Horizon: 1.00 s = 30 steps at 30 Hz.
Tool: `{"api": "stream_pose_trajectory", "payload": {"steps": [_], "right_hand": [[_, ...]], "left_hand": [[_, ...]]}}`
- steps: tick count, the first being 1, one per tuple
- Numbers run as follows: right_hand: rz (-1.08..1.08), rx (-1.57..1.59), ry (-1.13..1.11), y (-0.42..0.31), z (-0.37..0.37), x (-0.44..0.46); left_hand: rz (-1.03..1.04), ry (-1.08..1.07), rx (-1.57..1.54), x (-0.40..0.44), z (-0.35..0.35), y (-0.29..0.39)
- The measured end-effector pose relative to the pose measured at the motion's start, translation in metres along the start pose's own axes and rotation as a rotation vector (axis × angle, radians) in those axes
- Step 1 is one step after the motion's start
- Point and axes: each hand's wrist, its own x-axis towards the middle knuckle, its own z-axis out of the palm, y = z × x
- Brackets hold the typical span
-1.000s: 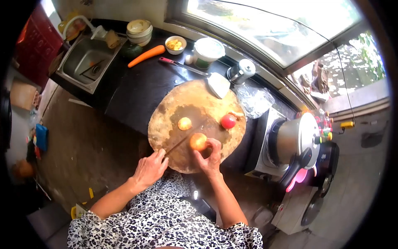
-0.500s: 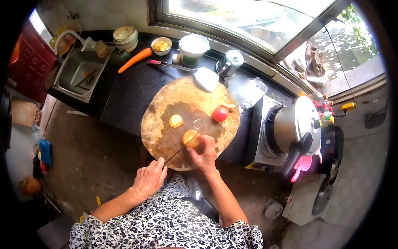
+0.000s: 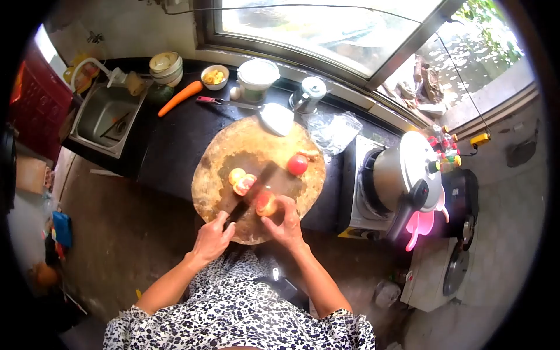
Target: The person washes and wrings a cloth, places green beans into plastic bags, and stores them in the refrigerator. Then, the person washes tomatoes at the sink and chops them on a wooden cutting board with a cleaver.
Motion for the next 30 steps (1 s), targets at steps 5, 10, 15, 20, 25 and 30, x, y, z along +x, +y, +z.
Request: {"api": "stream_pose_trajectory", "payload": {"steps": [5, 10, 15, 20, 25, 30], "right_hand": [[0.225, -0.048, 0.172, 0.013, -0.01, 0.029], [0.015, -0.468, 0.182, 0.033, -0.021, 0.098], [0.36, 0.319, 0.105, 0.047, -0.031, 0.113], [0.618, 1.329, -0.183, 0.001, -0.034, 0.085], [0.637, 1.502, -0.147, -0.025, -0.011, 0.081], [0.501, 1.197, -0.213, -0.051, 0.014, 0.067]], "left_hand": [[-0.064, 0.137, -0.125, -0.01, -0.012, -0.006], [-0.123, 0.147, -0.111, -0.021, -0.014, -0.008], [-0.146, 0.218, -0.059, -0.033, -0.008, -0.022], [-0.237, 0.186, 0.079, -0.032, -0.002, -0.031], [-0.175, 0.092, 0.092, -0.024, 0.008, -0.028], [-0.225, 0.179, 0.032, -0.031, -0.005, -0.023]]}}
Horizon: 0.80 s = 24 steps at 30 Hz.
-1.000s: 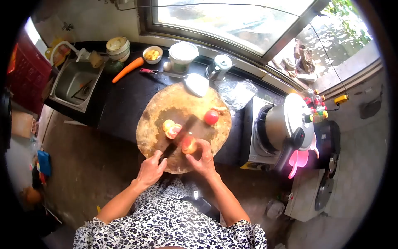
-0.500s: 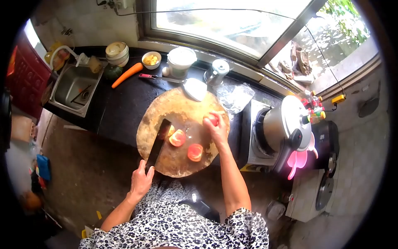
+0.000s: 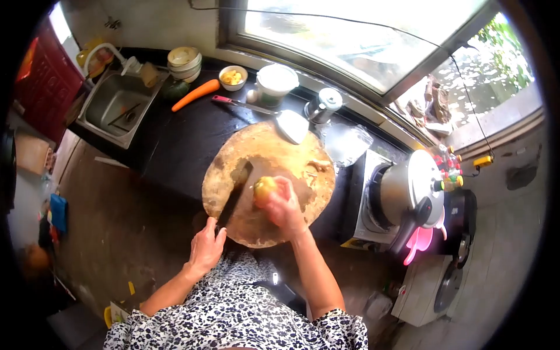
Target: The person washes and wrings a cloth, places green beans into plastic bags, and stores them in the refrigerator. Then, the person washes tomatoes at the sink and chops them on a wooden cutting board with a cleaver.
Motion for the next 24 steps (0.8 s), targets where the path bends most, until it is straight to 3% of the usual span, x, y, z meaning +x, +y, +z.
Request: {"api": "stream_pose_trajectory", "payload": {"steps": [3, 8, 24], "right_hand": [[-0.061, -0.499, 0.031, 0.037, 0.024, 0.001], [-0.412, -1.353, 0.062, 0.074, 0.048, 0.003], [-0.371, -1.298, 0.021, 0.066, 0.053, 0.016]], "left_hand": [[-0.008, 0.099, 0.006, -0.004, -0.02, -0.007], [0.019, 0.172, 0.024, -0.023, -0.045, -0.017], [0.025, 0.0, 0.176, -0.021, -0.049, -0.026]]}}
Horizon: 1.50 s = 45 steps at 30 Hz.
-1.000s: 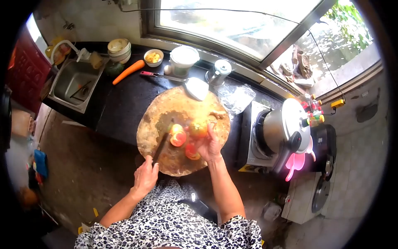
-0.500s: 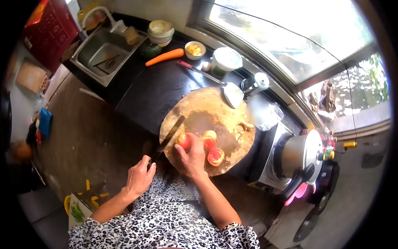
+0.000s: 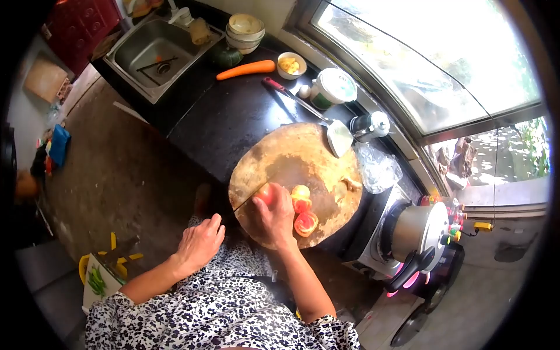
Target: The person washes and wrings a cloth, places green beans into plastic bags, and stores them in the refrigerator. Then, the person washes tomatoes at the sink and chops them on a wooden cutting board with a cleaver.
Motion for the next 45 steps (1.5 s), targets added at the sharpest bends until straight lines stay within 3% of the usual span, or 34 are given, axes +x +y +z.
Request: {"api": "stream_pose_trajectory", "payload": {"steps": [5, 12, 15, 18, 19, 20, 23, 27, 36, 38, 40, 42, 45], "right_hand": [[0.01, -0.02, 0.007, 0.011, 0.001, 0.0], [0.018, -0.201, -0.025, 0.007, -0.005, -0.007], [0.066, -0.187, -0.156, -0.018, -0.022, -0.007], [0.136, -0.091, -0.095, 0.011, -0.015, -0.027], [0.246, 0.182, -0.133, 0.018, -0.013, -0.034], [0.221, 0.149, -0.118, 0.024, -0.011, -0.038], [0.187, 0.082, -0.091, 0.036, -0.006, -0.045], [0.22, 0.294, -0.093, 0.04, -0.007, -0.05], [0.176, 0.201, -0.117, 0.034, -0.014, -0.045], [-0.007, 0.049, -0.09, 0.027, -0.016, -0.042], [-0.013, -0.013, -0.07, 0.028, -0.014, -0.041], [0.155, 0.014, -0.059, 0.036, -0.01, -0.039], [0.194, 0.102, -0.106, 0.034, -0.013, -0.036]], "left_hand": [[-0.073, -0.12, -0.072, 0.018, -0.015, 0.005], [-0.006, -0.054, -0.054, 0.045, 0.031, 0.002], [-0.015, -0.021, -0.154, 0.049, 0.029, -0.003], [-0.026, -0.029, -0.222, 0.042, 0.023, -0.003], [-0.025, -0.03, -0.231, 0.038, 0.018, 0.0], [-0.024, -0.029, -0.237, 0.033, 0.014, 0.002], [0.013, -0.006, -0.158, 0.018, 0.005, 0.004], [0.098, -0.004, -0.045, 0.004, 0.001, 0.003], [0.295, -0.004, 0.214, -0.003, -0.011, 0.003], [0.311, 0.01, 0.253, -0.001, -0.006, 0.002], [0.339, 0.048, 0.281, 0.011, 0.011, -0.004], [0.29, 0.041, 0.265, 0.028, 0.029, -0.006], [0.246, -0.013, 0.178, 0.048, 0.03, -0.007]]}}
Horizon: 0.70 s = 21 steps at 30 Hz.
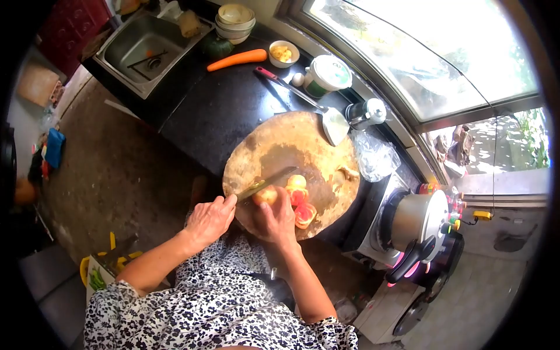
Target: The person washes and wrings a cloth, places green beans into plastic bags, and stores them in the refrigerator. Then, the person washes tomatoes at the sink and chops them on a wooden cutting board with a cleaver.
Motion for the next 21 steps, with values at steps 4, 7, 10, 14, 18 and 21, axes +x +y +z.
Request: {"api": "stream_pose_trajectory", "payload": {"steps": [4, 7, 10, 14, 18, 21], "right_hand": [[-0.041, -0.007, 0.003, -0.002, 0.005, 0.003], [0.078, 0.003, 0.019, -0.015, 0.006, 0.009], [-0.103, -0.16, 0.183, -0.017, 0.009, 0.014], [0.114, 0.034, 0.026, -0.045, 0.005, 0.02], [0.023, -0.084, -0.05, -0.041, 0.004, 0.024], [0.066, -0.029, -0.014, -0.045, 0.004, 0.026]], "left_hand": [[-0.059, 0.033, -0.225, 0.001, -0.013, -0.003], [-0.129, 0.007, -0.204, -0.011, -0.037, 0.01], [-0.056, 0.072, -0.124, -0.03, -0.041, 0.015], [0.041, 0.092, -0.001, -0.044, -0.035, 0.011], [0.094, 0.108, 0.117, -0.048, -0.031, 0.007], [0.093, 0.098, 0.116, -0.049, -0.03, 0.005]]}}
